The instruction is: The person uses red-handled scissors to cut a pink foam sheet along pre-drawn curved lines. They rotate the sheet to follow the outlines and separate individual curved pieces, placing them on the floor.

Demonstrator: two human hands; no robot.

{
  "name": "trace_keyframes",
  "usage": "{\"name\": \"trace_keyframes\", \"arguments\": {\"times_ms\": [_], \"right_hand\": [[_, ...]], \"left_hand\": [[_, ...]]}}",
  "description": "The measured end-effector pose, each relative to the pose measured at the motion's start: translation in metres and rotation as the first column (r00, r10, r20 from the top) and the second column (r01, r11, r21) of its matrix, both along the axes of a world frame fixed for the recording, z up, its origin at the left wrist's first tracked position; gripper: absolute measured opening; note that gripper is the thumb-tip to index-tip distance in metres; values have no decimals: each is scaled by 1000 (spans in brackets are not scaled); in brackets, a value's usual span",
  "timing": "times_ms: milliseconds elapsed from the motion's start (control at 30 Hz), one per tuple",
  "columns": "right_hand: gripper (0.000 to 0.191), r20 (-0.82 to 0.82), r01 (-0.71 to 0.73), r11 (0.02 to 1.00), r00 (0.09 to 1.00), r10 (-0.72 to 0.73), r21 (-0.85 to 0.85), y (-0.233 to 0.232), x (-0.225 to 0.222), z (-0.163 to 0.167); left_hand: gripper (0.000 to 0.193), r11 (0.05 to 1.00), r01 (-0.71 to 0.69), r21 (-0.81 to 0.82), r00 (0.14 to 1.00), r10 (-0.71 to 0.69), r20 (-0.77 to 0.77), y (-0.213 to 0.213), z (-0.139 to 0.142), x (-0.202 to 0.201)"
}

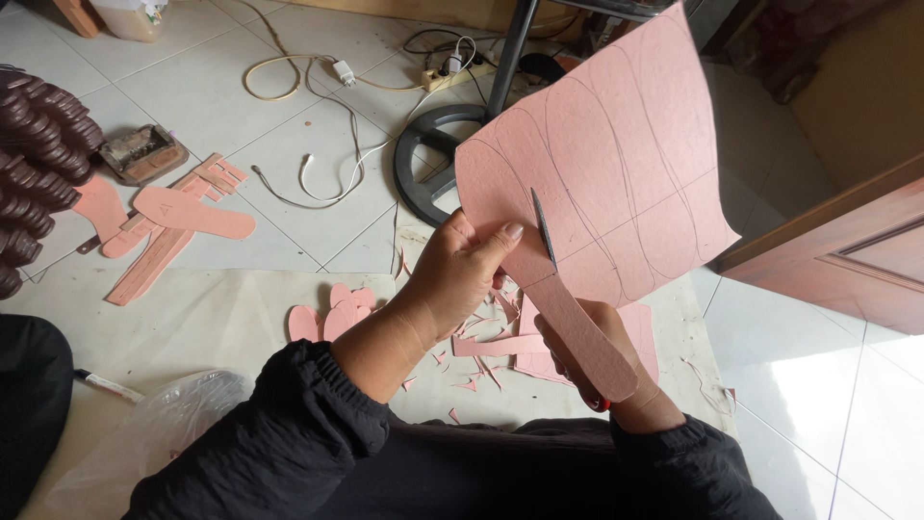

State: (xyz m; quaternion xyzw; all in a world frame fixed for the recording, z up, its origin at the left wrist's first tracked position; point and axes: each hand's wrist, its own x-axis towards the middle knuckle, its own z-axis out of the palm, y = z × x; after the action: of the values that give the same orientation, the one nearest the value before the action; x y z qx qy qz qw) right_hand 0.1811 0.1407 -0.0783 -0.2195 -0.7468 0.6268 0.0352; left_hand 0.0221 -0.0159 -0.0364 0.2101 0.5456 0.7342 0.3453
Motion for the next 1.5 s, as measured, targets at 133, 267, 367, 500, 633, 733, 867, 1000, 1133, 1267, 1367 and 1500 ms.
{"name": "trace_keyframes", "arguments": {"times_ms": [133,267,367,500,633,733,867,1000,1133,1267,1367,1500], "right_hand": [[38,6,-103,988,995,103,111,4,3,8],[35,-27,-152,987,988,153,47,6,2,12],[27,130,-117,987,986,102,109,13,-1,15],[24,166,-108,982,983,82,157,16,0,17],[26,138,-72,990,989,55,121,13,4,18],[26,161,-73,990,985,53,121,16,3,19],[22,171,-108,964,983,67,243,18,6,23],[21,189,-61,982,982,26,179,12,3,30],[22,206,0,990,978,-28,138,1,4,38],[22,158,-47,982,987,17,184,1,0,40],[24,79,-27,990,997,15,141,2,-9,32],[26,162,-39,992,987,19,122,10,-23,26]], "left_hand": [[32,995,29,-97,997,-36,-73,-1,0,4],[32,970,65,-235,984,-102,-148,2,0,8],[34,980,72,-184,986,-98,-137,5,0,9],[35,978,56,-203,990,-81,-118,8,-3,11],[35,979,43,-202,989,-71,-133,10,-3,12],[35,976,44,-215,989,-73,-126,9,-2,12],[34,986,60,-156,990,-79,-116,7,-1,11],[33,988,40,-149,994,-55,-94,8,-1,12],[32,989,32,-143,991,-49,-121,7,0,13],[34,989,25,-143,997,-36,-73,10,-4,10],[35,998,-42,-54,997,39,-60,15,-15,7],[36,977,-205,52,972,210,-109,34,-29,-10]]}}
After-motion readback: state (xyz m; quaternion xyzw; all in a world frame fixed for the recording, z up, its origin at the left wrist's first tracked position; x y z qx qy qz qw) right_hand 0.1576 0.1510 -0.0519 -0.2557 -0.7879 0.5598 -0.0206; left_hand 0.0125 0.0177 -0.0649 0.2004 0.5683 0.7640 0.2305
